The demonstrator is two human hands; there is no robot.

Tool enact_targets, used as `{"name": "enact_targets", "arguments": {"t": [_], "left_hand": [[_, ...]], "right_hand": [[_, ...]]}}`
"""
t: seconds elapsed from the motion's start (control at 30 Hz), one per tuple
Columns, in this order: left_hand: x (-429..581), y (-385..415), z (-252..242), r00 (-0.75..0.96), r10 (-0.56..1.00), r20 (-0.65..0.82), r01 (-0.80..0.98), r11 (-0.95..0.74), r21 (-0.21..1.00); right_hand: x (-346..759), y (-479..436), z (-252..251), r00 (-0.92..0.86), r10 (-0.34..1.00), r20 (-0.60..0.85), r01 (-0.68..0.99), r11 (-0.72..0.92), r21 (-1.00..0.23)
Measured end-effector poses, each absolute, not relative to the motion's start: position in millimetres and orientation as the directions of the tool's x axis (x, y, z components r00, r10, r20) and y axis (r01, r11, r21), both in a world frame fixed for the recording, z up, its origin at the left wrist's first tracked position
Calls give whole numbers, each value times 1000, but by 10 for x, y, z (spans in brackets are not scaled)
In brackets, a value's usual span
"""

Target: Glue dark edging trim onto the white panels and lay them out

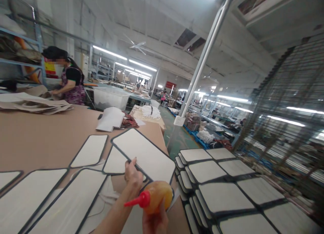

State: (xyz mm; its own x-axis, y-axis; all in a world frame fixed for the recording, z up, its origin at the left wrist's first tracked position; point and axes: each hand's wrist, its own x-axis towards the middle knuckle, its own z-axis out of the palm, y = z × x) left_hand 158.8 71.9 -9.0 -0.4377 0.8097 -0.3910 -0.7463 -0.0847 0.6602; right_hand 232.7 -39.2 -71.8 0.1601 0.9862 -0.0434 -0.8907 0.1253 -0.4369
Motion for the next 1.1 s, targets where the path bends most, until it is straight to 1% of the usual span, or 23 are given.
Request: {"name": "enact_targets", "arguments": {"t": [0.03, 0.1, 0.2, 0.33, 0.4, 0.47, 0.53, 0.57, 0.6, 0.63, 0.67, 0.7, 0.73, 0.77, 0.8, 0.83, 0.87, 0.9, 0.97, 1.0, 1.03, 1.1], "left_hand": [[1614, 663, -80, -417, 825, -381, -753, -78, 654], [1636, 551, -70, -369, 856, -361, -769, -64, 635], [1624, 416, -78, -277, 896, -346, -781, 0, 624], [1597, 307, -122, -165, 928, -333, -741, 106, 663], [1574, 233, -190, -84, 946, -314, -734, 155, 662], [1513, 124, -301, 46, 944, -327, -706, 262, 658], [1388, 9, -409, 215, 902, -373, -590, 425, 687], [1303, -31, -433, 286, 875, -390, -487, 483, 727], [1209, -46, -421, 353, 859, -372, -370, 493, 787], [1115, -31, -365, 374, 871, -317, -260, 427, 866], [1029, 17, -261, 341, 921, -190, -168, 259, 951], [960, 97, -117, 261, 964, -48, -83, 72, 994], [914, 202, 56, 138, 986, 97, 2, -99, 995], [892, 324, 238, 42, 971, 237, 73, -240, 968], [894, 453, 412, -7, 940, 340, 104, -337, 936], [912, 579, 562, -3, 921, 390, 101, -388, 916], [939, 693, 675, 33, 919, 392, 94, -393, 915], [968, 790, 746, 93, 928, 362, 114, -371, 922], [1000, 924, 771, 242, 933, 267, 230, -323, 918], [995, 963, 741, 308, 924, 228, 307, -323, 895], [974, 987, 698, 361, 910, 204, 376, -342, 861], [889, 1004, 612, 422, 885, 194, 457, -393, 798]], "right_hand": [[2361, -358, -684, 151, 987, -53, -921, 121, -370], [2455, -312, -618, 157, 986, -52, -931, 130, -341], [2609, -285, -536, 218, 973, -74, -903, 172, -394], [2755, -268, -425, 320, 936, -146, -857, 220, -466], [2797, -257, -362, 351, 917, -188, -849, 227, -477], [2838, -245, -311, 359, 907, -219, -860, 231, -455], [2901, -229, -299, 358, 905, -228, -871, 236, -431], [2943, -221, -316, 360, 905, -227, -872, 239, -428], [2991, -213, -348, 364, 905, -221, -868, 243, -433], [3041, -208, -394, 361, 908, -214, -863, 239, -446], [3087, -208, -448, 352, 914, -202, -855, 226, -467], [3126, -215, -504, 338, 922, -187, -843, 208, -496], [3150, -230, -555, 315, 933, -174, -830, 183, -527], [3157, -254, -594, 290, 943, -163, -819, 157, -551], [3147, -286, -617, 270, 950, -159, -815, 137, -563], [3120, -324, -622, 257, 953, -158, -819, 128, -559], [3082, -366, -611, 251, 955, -157, -829, 128, -544], [3039, -407, -588, 243, 957, -159, -842, 126, -524], [2966, -479, -534, 230, 960, -159, -860, 124, -495], [2946, -508, -514, 222, 962, -156, -859, 117, -498], [2940, -533, -507, 220, 964, -148, -849, 114, -516], [2970, -585, -537, 237, 968, -87, -787, 139, -601]]}}
